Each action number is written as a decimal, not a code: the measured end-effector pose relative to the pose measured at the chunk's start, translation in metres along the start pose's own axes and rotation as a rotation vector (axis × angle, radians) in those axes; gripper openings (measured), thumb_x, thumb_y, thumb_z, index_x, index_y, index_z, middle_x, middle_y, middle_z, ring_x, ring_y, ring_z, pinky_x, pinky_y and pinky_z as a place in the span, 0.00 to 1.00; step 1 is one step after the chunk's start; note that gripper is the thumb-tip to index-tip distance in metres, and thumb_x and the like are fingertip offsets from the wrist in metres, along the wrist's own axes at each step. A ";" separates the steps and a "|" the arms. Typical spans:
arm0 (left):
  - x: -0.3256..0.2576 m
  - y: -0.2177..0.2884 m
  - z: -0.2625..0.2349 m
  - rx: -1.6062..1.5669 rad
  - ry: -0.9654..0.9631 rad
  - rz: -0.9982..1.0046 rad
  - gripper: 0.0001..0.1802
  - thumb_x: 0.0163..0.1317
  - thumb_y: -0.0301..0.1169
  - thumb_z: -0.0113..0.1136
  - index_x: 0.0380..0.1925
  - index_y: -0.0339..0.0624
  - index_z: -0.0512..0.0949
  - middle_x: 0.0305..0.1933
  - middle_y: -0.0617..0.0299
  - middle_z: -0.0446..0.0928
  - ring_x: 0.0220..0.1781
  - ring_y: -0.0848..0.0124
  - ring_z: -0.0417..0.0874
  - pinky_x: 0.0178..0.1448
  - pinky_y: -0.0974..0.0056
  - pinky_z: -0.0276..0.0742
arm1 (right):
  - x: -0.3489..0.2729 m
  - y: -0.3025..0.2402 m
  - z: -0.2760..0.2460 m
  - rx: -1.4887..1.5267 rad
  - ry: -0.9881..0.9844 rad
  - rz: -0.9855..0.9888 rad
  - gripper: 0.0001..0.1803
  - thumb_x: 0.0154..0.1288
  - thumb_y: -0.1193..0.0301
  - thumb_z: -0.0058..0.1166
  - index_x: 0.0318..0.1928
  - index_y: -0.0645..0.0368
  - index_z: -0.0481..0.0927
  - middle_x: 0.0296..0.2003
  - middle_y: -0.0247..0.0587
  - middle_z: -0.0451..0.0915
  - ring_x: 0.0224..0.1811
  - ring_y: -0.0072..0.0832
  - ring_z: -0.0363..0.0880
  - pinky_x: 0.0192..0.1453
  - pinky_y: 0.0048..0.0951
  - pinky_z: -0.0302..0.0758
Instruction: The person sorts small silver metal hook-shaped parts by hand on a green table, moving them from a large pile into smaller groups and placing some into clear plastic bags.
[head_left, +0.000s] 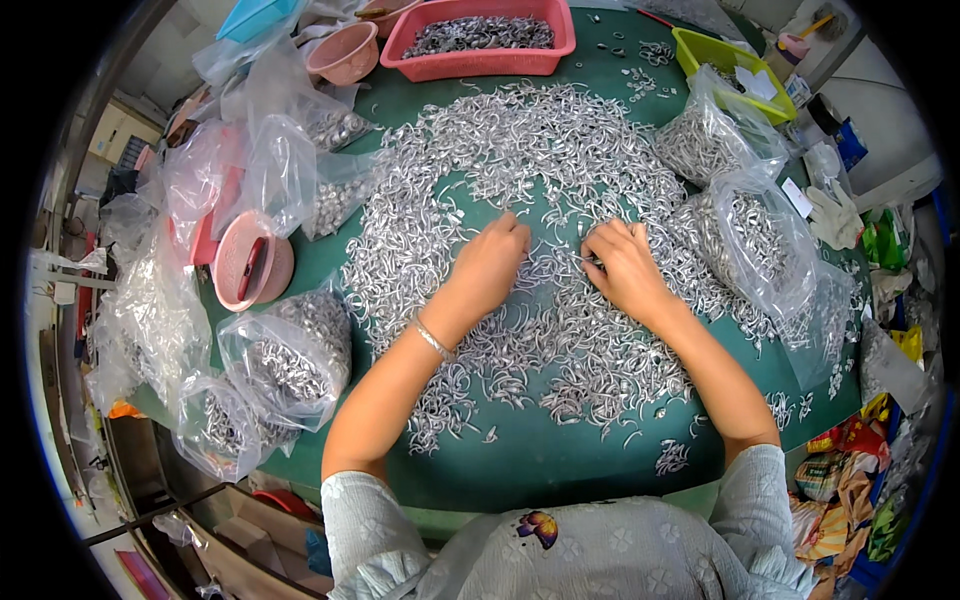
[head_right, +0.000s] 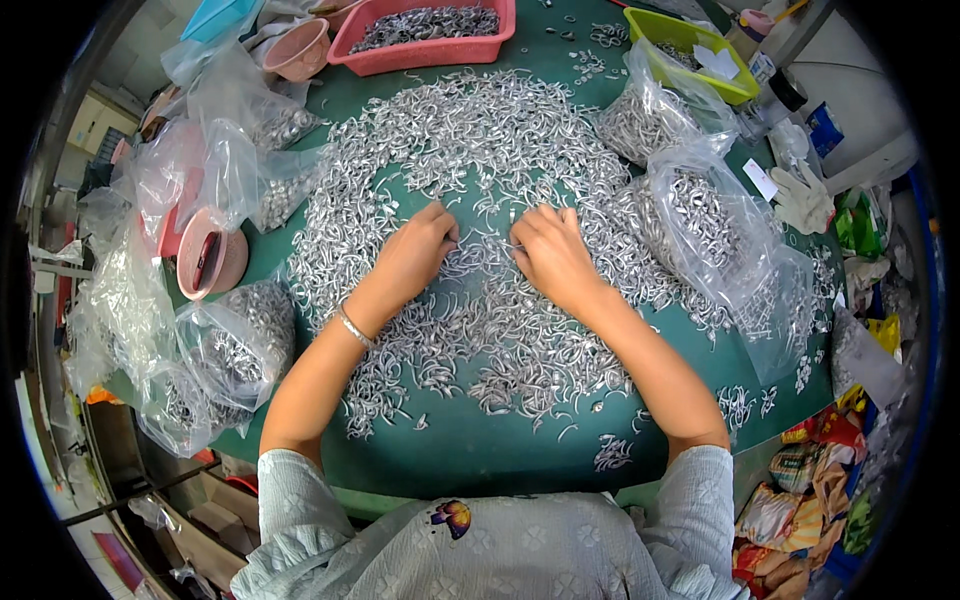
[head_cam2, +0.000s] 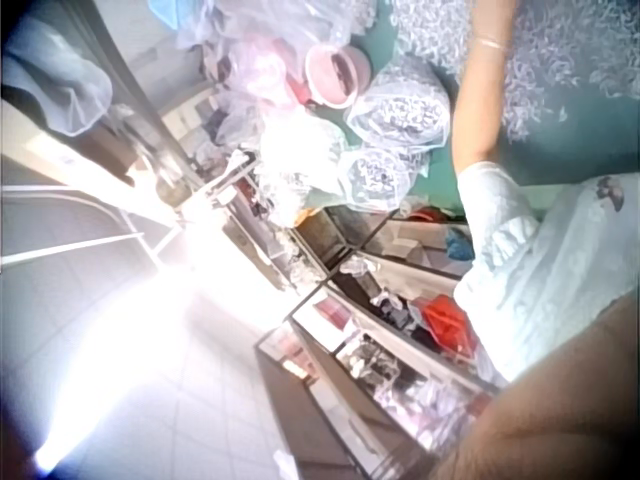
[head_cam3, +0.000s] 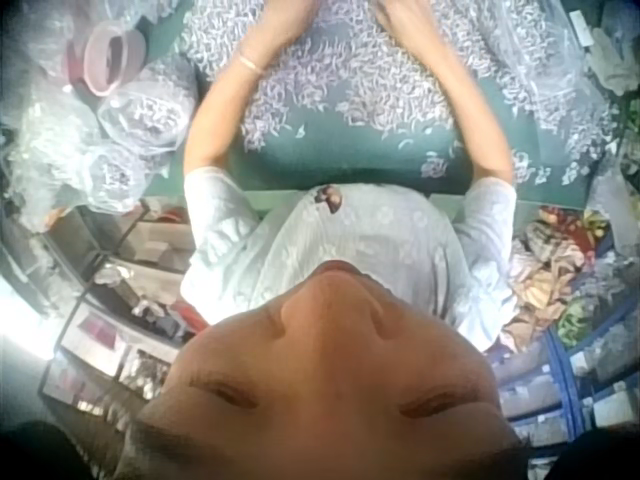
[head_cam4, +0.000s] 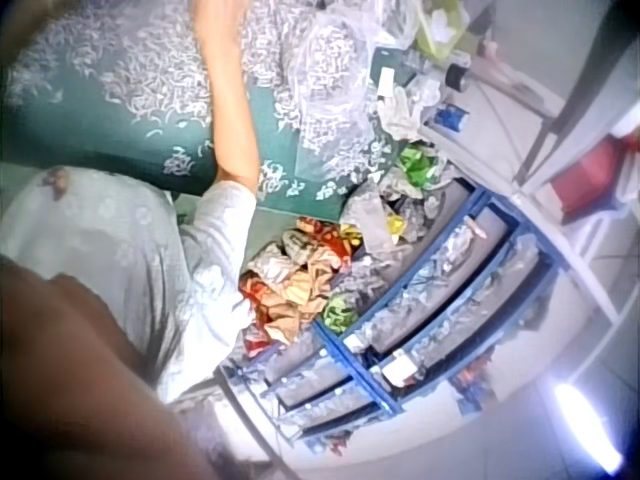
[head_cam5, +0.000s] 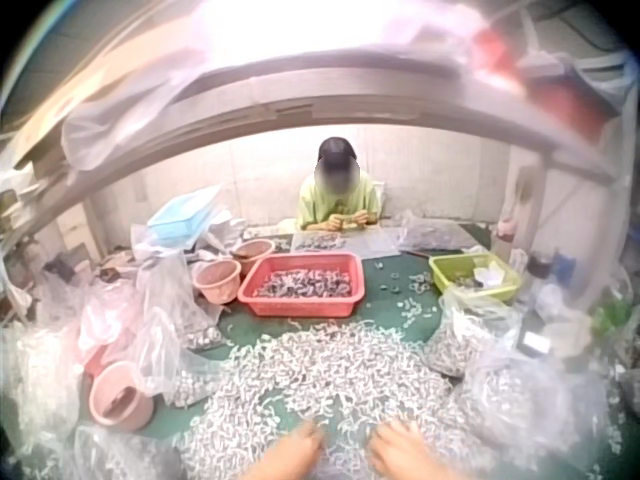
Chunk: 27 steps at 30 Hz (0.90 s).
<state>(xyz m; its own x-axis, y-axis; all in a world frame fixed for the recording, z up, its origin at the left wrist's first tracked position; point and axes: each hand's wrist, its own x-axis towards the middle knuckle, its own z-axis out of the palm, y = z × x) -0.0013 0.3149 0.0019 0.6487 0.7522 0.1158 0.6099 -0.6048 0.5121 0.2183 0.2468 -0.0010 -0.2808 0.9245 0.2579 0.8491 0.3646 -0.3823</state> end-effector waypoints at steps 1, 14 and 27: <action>-0.002 0.000 0.002 -0.006 0.013 0.014 0.09 0.56 0.21 0.61 0.37 0.37 0.76 0.41 0.51 0.75 0.45 0.49 0.79 0.47 0.53 0.76 | -0.001 0.001 0.000 0.031 0.002 -0.006 0.10 0.53 0.77 0.64 0.36 0.58 0.78 0.34 0.36 0.75 0.44 0.35 0.71 0.51 0.37 0.61; -0.003 -0.007 0.003 -0.111 0.043 0.113 0.09 0.52 0.18 0.60 0.35 0.33 0.78 0.37 0.49 0.76 0.40 0.52 0.80 0.45 0.57 0.76 | 0.009 0.006 -0.012 0.209 0.057 0.071 0.03 0.57 0.76 0.60 0.33 0.60 0.80 0.31 0.44 0.80 0.41 0.42 0.78 0.49 0.42 0.70; -0.007 -0.005 -0.003 -0.218 -0.074 0.031 0.04 0.51 0.20 0.62 0.29 0.34 0.79 0.34 0.49 0.79 0.39 0.52 0.81 0.43 0.55 0.77 | 0.017 -0.011 -0.002 0.136 -0.053 0.082 0.07 0.55 0.77 0.62 0.31 0.61 0.75 0.31 0.45 0.80 0.39 0.46 0.79 0.46 0.43 0.70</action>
<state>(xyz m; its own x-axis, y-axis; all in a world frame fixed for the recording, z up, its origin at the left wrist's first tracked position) -0.0102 0.3138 0.0004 0.7019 0.7083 0.0757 0.4819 -0.5504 0.6817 0.2052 0.2582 0.0095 -0.2397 0.9550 0.1750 0.8028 0.2963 -0.5175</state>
